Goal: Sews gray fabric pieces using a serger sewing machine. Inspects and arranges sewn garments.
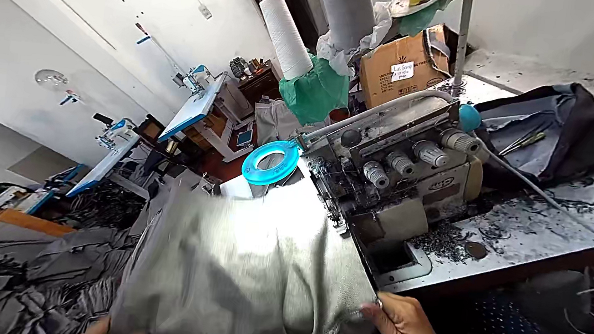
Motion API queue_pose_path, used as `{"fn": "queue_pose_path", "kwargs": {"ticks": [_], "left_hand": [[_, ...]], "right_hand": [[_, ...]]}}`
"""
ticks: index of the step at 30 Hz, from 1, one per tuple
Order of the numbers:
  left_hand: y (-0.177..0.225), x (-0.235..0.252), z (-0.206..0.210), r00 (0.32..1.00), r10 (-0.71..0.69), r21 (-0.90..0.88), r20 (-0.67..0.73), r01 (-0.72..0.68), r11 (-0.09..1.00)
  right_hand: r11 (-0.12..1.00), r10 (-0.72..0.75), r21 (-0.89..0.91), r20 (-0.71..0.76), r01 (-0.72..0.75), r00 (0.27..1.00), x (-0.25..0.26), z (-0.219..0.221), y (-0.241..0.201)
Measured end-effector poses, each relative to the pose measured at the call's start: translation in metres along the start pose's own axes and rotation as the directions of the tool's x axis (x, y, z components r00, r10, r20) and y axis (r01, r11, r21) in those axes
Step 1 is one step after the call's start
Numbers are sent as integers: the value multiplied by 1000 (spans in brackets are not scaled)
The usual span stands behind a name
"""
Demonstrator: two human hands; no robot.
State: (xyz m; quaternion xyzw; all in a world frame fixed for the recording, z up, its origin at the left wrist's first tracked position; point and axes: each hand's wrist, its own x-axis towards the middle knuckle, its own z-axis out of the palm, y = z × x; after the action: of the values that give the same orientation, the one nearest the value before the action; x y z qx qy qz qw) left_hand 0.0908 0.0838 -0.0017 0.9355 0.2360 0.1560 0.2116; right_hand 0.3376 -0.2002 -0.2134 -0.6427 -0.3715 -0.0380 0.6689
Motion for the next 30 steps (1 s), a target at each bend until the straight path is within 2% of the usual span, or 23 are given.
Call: {"fn": "queue_pose_path", "kwargs": {"ticks": [2,3,5,7,9,11,12,14,15,16,17,19,20,22,24,27,30], "left_hand": [[47,75,-34,998,33,317,58,-49,947],[70,114,-38,998,49,427,47,-64,902],[112,179,-22,998,59,581,-32,-29,813],[141,213,14,973,100,577,-207,39,816],[154,200,51,891,239,469,-387,-33,883],[168,139,98,821,339,383,-460,-161,910],[176,99,130,812,362,353,-458,-208,912],[183,40,189,914,286,191,-288,-238,952],[178,26,212,947,245,149,-206,-218,965],[168,22,229,953,229,151,-196,-201,968],[159,21,233,952,220,171,-214,-186,968],[142,29,228,939,236,196,-250,-189,962],[138,30,223,940,243,177,-239,-204,963],[146,28,219,951,247,170,-185,-217,961],[161,23,222,961,249,249,-122,-213,945],[167,24,224,941,295,386,-165,-214,897],[166,22,218,908,372,459,-192,-252,852]], "right_hand": [[996,72,49,-15,-72,997,18,8,-8],[989,131,66,-6,-130,991,28,9,-15],[973,225,49,-10,-224,974,45,9,-27],[973,229,-32,4,-229,973,48,5,-35],[978,152,-154,65,-140,986,36,-1,-39],[968,137,-233,178,-93,974,17,-3,-42],[966,154,-240,234,-97,960,11,-3,-45],[967,162,-237,273,-97,948,7,0,-49],[963,223,-214,308,-161,925,7,-1,-54],[959,263,-196,333,-206,906,6,0,-54],[965,245,-176,338,-194,909,2,4,-48],[987,138,-118,251,-111,958,-4,15,-34],[990,132,-69,239,-119,962,-6,16,-32],[990,136,-6,242,-138,961,-7,12,-40],[994,107,-1,233,-110,967,-8,9,-49],[994,-58,-81,140,70,988,-10,17,-36],[998,-55,-14,100,56,994,-10,12,-35]]}}
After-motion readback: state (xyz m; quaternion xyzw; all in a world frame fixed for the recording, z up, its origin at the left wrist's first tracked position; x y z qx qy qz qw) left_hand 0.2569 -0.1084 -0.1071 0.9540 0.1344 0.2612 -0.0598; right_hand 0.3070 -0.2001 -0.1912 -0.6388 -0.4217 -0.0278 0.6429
